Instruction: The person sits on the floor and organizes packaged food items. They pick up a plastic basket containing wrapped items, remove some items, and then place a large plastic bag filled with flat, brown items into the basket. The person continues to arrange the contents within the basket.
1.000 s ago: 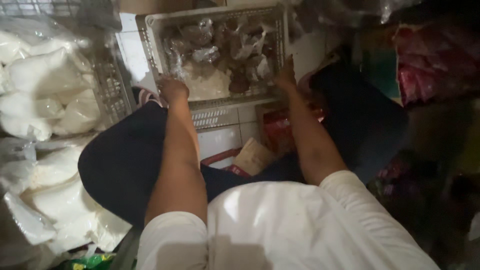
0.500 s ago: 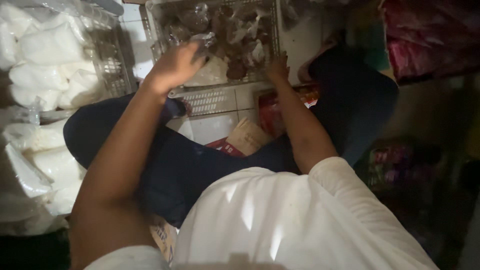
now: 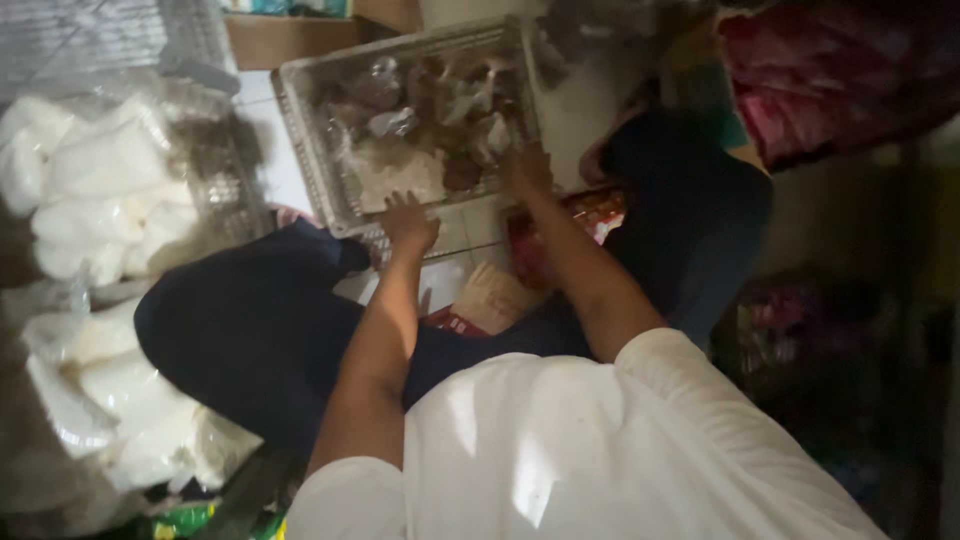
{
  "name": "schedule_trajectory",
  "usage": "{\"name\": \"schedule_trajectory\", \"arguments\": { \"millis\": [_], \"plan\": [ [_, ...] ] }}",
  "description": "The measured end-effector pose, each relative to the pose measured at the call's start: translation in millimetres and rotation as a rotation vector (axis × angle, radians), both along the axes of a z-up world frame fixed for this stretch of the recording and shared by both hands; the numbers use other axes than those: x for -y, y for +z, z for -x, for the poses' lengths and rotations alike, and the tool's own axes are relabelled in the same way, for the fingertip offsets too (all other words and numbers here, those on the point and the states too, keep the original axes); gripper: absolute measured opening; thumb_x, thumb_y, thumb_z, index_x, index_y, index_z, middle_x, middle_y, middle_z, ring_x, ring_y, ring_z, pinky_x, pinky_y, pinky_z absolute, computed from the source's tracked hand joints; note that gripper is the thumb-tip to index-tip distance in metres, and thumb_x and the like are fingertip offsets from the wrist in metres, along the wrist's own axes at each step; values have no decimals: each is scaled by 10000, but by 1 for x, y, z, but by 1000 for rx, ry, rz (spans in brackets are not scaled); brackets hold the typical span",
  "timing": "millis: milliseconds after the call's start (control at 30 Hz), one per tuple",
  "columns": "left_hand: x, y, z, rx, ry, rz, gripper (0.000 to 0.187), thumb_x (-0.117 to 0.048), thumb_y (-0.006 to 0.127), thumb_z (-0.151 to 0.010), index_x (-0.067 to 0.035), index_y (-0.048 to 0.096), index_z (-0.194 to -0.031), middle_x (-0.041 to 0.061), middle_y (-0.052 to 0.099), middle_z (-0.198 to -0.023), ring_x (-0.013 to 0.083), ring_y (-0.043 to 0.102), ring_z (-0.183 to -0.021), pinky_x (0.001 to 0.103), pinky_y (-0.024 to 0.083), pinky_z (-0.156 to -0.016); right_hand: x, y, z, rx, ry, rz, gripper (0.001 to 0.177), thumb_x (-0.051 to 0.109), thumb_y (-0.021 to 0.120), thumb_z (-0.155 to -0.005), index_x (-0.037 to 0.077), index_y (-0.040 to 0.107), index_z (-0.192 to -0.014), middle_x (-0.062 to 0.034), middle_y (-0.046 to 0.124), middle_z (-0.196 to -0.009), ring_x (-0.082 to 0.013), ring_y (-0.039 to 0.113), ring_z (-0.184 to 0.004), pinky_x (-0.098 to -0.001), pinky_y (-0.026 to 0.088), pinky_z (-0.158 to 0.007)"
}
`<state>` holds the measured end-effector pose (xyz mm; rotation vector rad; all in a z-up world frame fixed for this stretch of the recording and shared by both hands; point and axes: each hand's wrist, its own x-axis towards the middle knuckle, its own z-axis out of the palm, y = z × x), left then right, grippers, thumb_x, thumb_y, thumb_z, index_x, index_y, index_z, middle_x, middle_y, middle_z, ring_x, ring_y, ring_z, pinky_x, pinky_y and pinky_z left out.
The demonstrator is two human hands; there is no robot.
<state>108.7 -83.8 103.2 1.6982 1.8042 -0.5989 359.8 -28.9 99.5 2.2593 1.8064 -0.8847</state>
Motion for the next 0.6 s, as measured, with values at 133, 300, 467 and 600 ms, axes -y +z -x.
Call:
{"name": "schedule_trajectory", "arguments": {
  "millis": [133,300,467,600],
  "plan": [
    [16,-17,14,-95,-75,41,988,-594,695,-850,-138,289,-1627,139,275,-1680,323,248,-1558,580,239,-1207,5,12,2,22,80,1,352,289,519,-1032,113,700,-1277,-223,589,-1409,-459,569,-1288,-545,459,-1088],
    [19,-26,13,-56,28,313,1093,-626,690,-850,-179,96,-1651,93,-26,-1743,297,-16,-1601,638,114,-1241,2,8,7,-281,104,-190,442,271,614,-931,154,636,-1358,-235,497,-1425,-465,535,-1226,-547,435,-1011],
    [30,-33,7,-70,35,329,1265,-671,736,-802,-134,-17,-1664,148,-127,-1730,370,-105,-1583,650,84,-1226,-7,-6,14,-337,199,-242,493,168,693,-860,66,623,-1338,-241,593,-1261,-426,591,-1160,-509,468,-1005],
    [25,-25,8,-89,26,411,1333,-725,744,-773,-134,-65,-1652,165,-190,-1718,373,-171,-1574,635,78,-1223,-14,-16,11,-255,231,-194,337,163,702,-911,57,680,-1231,-232,677,-1159,-398,642,-1105,-499,492,-987]
  ]
}}
